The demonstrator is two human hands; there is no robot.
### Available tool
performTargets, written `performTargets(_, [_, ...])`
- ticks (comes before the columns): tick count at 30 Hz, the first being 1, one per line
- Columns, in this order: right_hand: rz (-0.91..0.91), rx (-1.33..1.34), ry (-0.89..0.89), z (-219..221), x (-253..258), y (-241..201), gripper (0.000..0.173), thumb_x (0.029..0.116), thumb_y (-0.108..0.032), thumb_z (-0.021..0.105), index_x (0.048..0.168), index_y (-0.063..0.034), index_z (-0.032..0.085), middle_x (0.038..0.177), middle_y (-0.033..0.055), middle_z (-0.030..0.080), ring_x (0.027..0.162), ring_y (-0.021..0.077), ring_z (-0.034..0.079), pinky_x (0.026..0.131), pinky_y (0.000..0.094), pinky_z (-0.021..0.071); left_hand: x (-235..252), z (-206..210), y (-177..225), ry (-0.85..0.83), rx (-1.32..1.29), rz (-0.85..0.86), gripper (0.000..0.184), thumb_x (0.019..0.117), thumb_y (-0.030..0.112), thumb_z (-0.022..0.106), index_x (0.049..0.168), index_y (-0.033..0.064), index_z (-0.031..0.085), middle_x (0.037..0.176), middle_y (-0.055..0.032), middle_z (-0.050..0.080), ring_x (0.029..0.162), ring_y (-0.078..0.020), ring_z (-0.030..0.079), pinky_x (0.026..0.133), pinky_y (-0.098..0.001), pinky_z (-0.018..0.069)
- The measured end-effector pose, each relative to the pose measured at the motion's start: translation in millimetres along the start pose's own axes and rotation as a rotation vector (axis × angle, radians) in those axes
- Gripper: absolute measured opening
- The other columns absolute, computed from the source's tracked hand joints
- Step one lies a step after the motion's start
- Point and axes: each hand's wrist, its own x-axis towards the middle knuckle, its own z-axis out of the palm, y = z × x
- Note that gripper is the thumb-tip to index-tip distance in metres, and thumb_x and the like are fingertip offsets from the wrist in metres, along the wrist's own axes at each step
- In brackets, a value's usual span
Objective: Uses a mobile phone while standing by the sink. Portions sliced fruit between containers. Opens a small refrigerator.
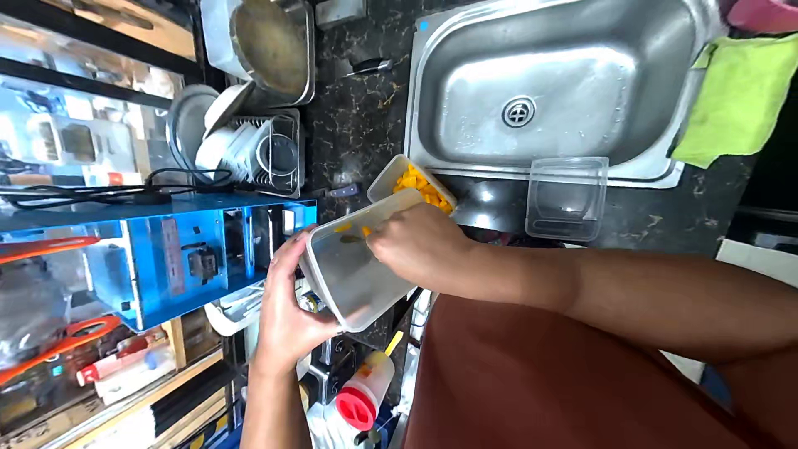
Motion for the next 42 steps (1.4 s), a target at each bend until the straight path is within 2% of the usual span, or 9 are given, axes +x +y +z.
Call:
performTargets(5, [-0.017,-0.035,0.135,12.5,3.7,7.9,0.008,0.0871,-0.003,0.069,0.08,-0.0061,0.071,0.066,0.0072,0.063,0.059,0.0234,0.064,0.047,0.0383,0.0486,1.0,-0.9,1.2,-0.007,0.004,-0.016,0.117,0.0548,0.056,0.094,0.153,0.0293,0.036,0.152,-0.0027,0.049,0.138,-0.0228,0.049,0.114,-0.0463,0.0454])
performTargets(8, [0.016,-0.026,0.125,8.9,-5.0,12.4,0.008,0.0873,-0.003,0.07,0.079,-0.0054,0.07,0.065,0.0076,0.062,0.059,0.0243,0.064,0.048,0.0391,0.0497,1.2,-2.7,1.0,-0.018,0.046,-0.015,0.118,0.055,0.057,0.093,0.154,0.0305,0.035,0.153,-0.0028,0.048,0.139,-0.0224,0.049,0.114,-0.0466,0.0452])
performTargets(15, [0.297,0.205,-0.012,-26.1,-29.3,19.9,0.022,0.0988,-0.025,0.06,0.082,-0.0163,0.071,0.064,-0.0021,0.062,0.06,0.0147,0.063,0.052,0.038,0.0498,6.4,0.6,8.6,-0.034,0.208,0.013,0.117,0.0563,0.059,0.091,0.154,0.0249,0.036,0.153,-0.0068,0.049,0.14,-0.0218,0.048,0.115,-0.0445,0.0434])
performTargets(20, [0.326,0.283,-0.196,-2.6,0.1,20.5,0.022,0.1029,-0.025,0.059,0.094,-0.0118,0.074,0.08,0.0068,0.07,0.079,0.0259,0.07,0.066,0.0491,0.0558,24.9,9.8,27.2,-0.063,0.298,0.075,0.114,0.061,0.061,0.087,0.155,0.0221,0.035,0.153,-0.0097,0.049,0.141,-0.0219,0.047,0.115,-0.0418,0.042])
performTargets(24, [0.264,0.124,-0.038,9.0,-1.1,34.6,0.022,0.1021,-0.021,0.06,0.088,-0.0089,0.072,0.073,0.0088,0.067,0.071,0.0283,0.07,0.058,0.0471,0.055,27.7,7.9,24.5,-0.079,0.298,0.042,0.122,0.0568,0.063,0.088,0.155,0.0142,0.036,0.149,-0.0147,0.05,0.138,-0.0231,0.049,0.114,-0.0431,0.0431])
performTargets(29, [0.323,0.123,0.029,8.4,-17.1,55.0,0.024,0.1021,-0.025,0.058,0.088,-0.0121,0.071,0.074,0.0062,0.067,0.071,0.0265,0.069,0.058,0.048,0.0543,30.9,5.4,23.3,-0.105,0.365,0.004,0.122,0.0581,0.066,0.086,0.156,0.0135,0.036,0.148,-0.0144,0.051,0.137,-0.0222,0.049,0.114,-0.0424,0.0434])
performTargets(33, [0.391,0.188,0.059,-6.7,-35.9,68.1,0.023,0.1025,-0.031,0.06,0.094,-0.0169,0.076,0.076,0.0035,0.07,0.072,0.0238,0.07,0.062,0.0482,0.0562,30.4,-0.5,19.7,-0.128,0.412,-0.04,0.123,0.0586,0.069,0.086,0.155,0.0099,0.038,0.148,-0.0169,0.051,0.136,-0.0251,0.052,0.113,-0.0452,0.045])
performTargets(38, [0.497,0.337,0.116,-22.9,-55.7,88.3,0.018,0.1018,-0.031,0.063,0.099,-0.0229,0.079,0.081,-0.0025,0.073,0.073,0.0147,0.069,0.064,0.0437,0.0571,18.7,-14.9,7.5,-0.164,0.575,-0.119,0.123,0.057,0.078,0.078,0.154,0.0119,0.043,0.145,-0.0169,0.055,0.126,-0.0334,0.06,0.1,-0.0556,0.0526])
performTargets(42, [0.448,0.116,0.176,-3.6,-59.1,90.3,0.02,0.1007,-0.026,0.061,0.093,-0.0168,0.077,0.077,0.0013,0.071,0.07,0.0197,0.069,0.06,0.0464,0.0562,4.9,-32.1,-4.0,-0.099,0.555,-0.163,0.125,0.0564,0.082,0.076,0.154,0.0117,0.04,0.141,-0.018,0.056,0.124,-0.0334,0.06,0.101,-0.0567,0.0509])
